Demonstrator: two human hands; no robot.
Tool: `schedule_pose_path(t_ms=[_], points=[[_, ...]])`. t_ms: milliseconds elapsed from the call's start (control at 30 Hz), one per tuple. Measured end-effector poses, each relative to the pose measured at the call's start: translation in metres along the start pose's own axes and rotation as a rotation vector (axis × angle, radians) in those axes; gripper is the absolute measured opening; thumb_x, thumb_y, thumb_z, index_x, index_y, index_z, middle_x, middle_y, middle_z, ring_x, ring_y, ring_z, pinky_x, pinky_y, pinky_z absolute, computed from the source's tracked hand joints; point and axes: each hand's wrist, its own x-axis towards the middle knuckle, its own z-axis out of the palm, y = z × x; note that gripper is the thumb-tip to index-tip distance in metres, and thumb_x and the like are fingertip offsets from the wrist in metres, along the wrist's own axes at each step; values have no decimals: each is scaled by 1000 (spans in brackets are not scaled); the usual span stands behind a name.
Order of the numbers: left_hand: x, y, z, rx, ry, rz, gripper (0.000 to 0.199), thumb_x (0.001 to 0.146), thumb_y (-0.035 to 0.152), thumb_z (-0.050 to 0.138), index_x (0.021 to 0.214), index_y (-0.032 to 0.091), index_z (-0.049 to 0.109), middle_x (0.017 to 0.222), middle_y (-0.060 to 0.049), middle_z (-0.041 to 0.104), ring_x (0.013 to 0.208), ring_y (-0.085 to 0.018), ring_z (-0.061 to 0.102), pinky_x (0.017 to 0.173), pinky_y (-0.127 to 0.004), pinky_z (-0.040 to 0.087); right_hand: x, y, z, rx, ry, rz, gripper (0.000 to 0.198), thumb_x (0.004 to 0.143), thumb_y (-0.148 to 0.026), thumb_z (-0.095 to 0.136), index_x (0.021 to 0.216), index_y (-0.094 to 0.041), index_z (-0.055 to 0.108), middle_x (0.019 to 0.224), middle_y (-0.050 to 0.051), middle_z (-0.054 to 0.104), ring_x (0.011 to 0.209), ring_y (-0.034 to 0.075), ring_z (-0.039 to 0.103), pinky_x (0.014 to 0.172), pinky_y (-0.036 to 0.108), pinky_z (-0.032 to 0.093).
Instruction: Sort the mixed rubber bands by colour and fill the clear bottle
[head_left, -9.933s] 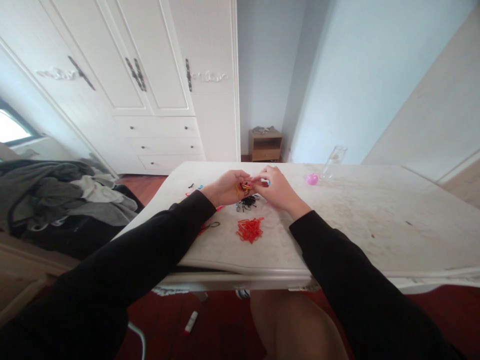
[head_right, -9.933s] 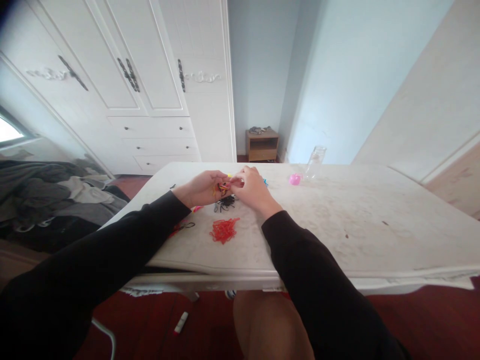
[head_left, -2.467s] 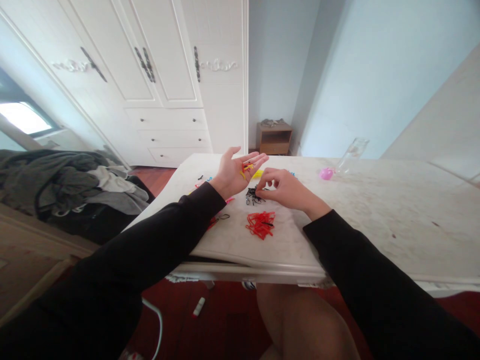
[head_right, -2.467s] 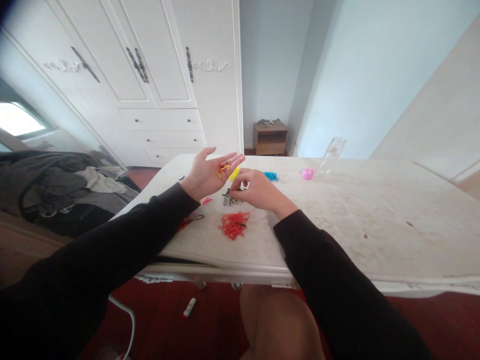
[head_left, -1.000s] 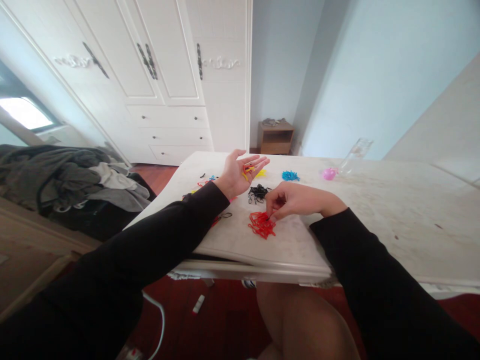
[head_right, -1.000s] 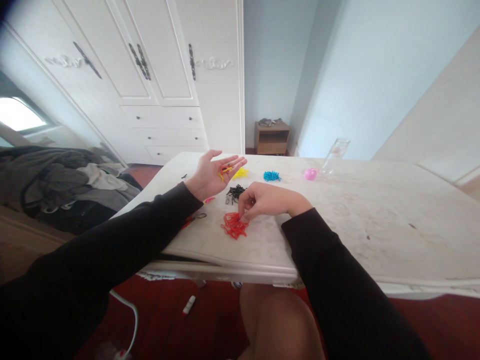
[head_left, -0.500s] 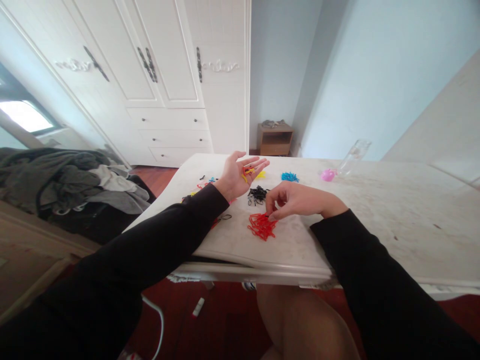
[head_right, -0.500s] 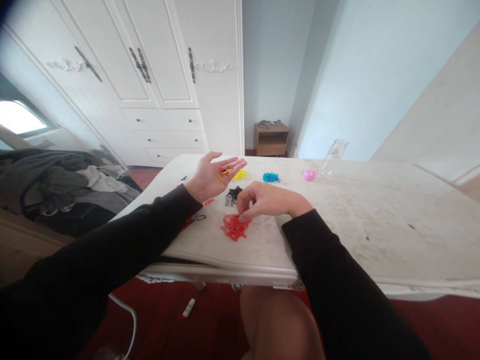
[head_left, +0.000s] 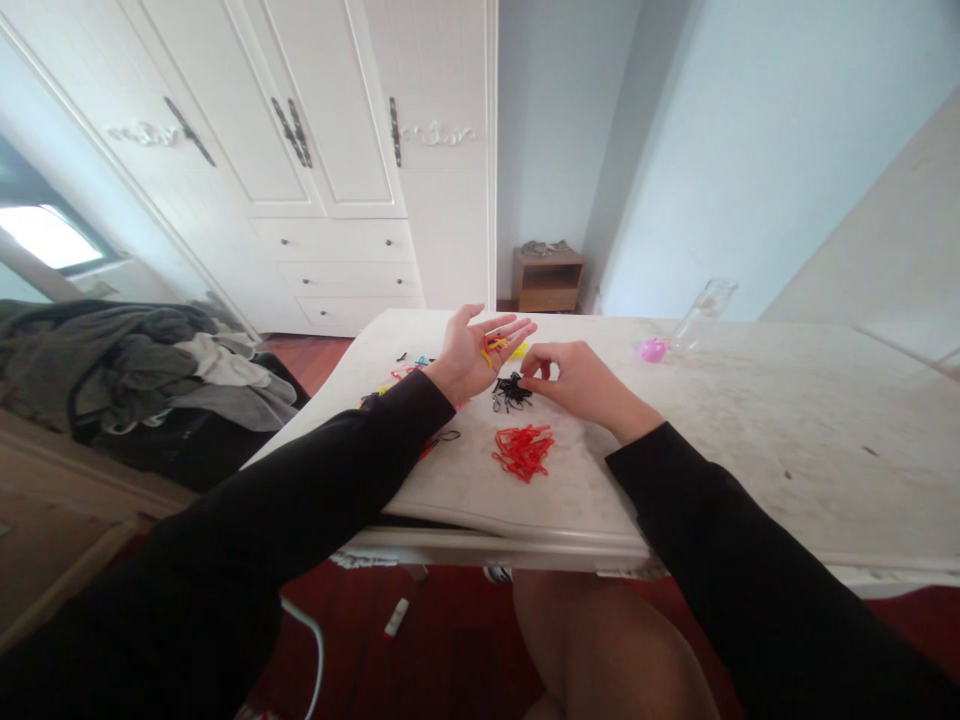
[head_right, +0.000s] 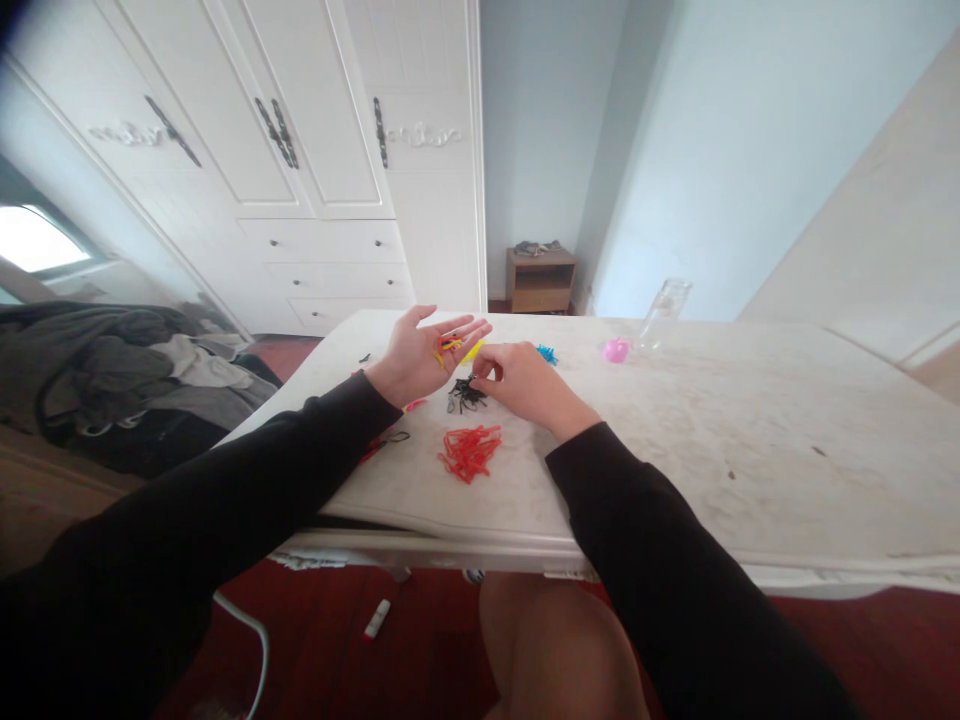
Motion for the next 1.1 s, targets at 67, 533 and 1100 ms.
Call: schedule_pose_path(t_ms=[67,533,1100], points=[[-1,0,1,10,2,-10,54,97,32,44,142,3,54,118,-24,73,99,-25,77,77,-26,63,0,-1,1,-21,80,-51,7,82,-16,71,76,-19,67,79,2,70,71,16,57,72,31,42],[-2,-10,-2,179,-242,-211,56,103,39,35,132,-1,61,85,-16,75,68,-20,70,76,-29,59,3,4,5,-139,322,-83,12,90,-19,64,86,-18,76,88,7,63,94,26,55,88,42,45],[1,-17,-3,188,-225,-251,40,104,21,33,121,-1,63,78,-14,75,68,-17,73,82,-26,61,3,9,7,-130,386,-24,12,84,-15,64,75,-21,68,87,7,62,96,27,57,90,43,46]])
